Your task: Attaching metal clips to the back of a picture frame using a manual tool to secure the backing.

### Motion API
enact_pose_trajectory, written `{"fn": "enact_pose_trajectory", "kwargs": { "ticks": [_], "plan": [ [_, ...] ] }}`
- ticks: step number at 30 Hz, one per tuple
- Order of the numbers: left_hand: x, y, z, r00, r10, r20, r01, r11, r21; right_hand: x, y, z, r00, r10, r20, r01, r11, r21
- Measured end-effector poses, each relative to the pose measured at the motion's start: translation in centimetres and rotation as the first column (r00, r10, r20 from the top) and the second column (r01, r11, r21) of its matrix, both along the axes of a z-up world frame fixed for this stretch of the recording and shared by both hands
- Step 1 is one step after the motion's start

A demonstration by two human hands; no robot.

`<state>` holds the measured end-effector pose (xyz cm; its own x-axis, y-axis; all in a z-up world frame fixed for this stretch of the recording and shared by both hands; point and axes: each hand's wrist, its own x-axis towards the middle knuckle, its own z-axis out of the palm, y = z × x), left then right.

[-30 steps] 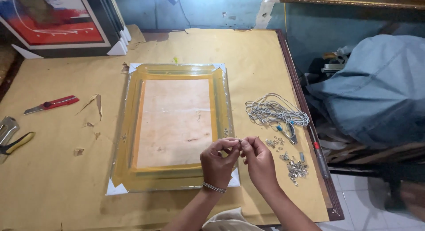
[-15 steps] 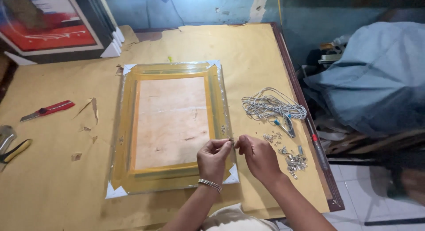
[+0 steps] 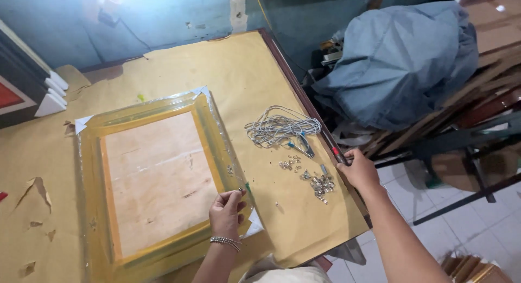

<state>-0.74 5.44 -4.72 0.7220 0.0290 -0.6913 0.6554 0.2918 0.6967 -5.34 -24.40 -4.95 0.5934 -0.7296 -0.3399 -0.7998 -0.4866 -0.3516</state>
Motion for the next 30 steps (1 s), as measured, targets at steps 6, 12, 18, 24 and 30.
{"fn": "enact_pose_trajectory", "kwargs": {
  "ticks": [6,12,18,24,30],
  "plan": [
    [0.4,-0.3,-1.5,0.997,-0.067,0.036,0.067,0.998,0.008,-0.8,-0.7,-0.5,0.990,-0.117,0.077,0.107,0.987,0.120],
    [0.8,1.0,-3.0,0.998,-0.021,0.061,0.022,1.000,-0.022,-1.9,2.3,0.8,0.761,-0.498,0.415,-0.033,0.609,0.792],
    [1.4,0.1,-3.6,0.994,-0.094,0.057,0.101,0.986,-0.135,0.4,12.3,3.4,0.771,-0.572,0.278,-0.090,0.335,0.938],
    [1.1,1.7,0.1,0.857,-0.468,0.213,0.329,0.818,0.472,1.5,19.7,3.5,0.852,-0.422,0.309,-0.210,0.264,0.941],
    [1.1,3.6,1.5,0.884,-0.431,0.182,0.264,0.781,0.566,2.8,19.9,1.9,0.881,-0.328,0.340,-0.154,0.480,0.864]
  ]
}}
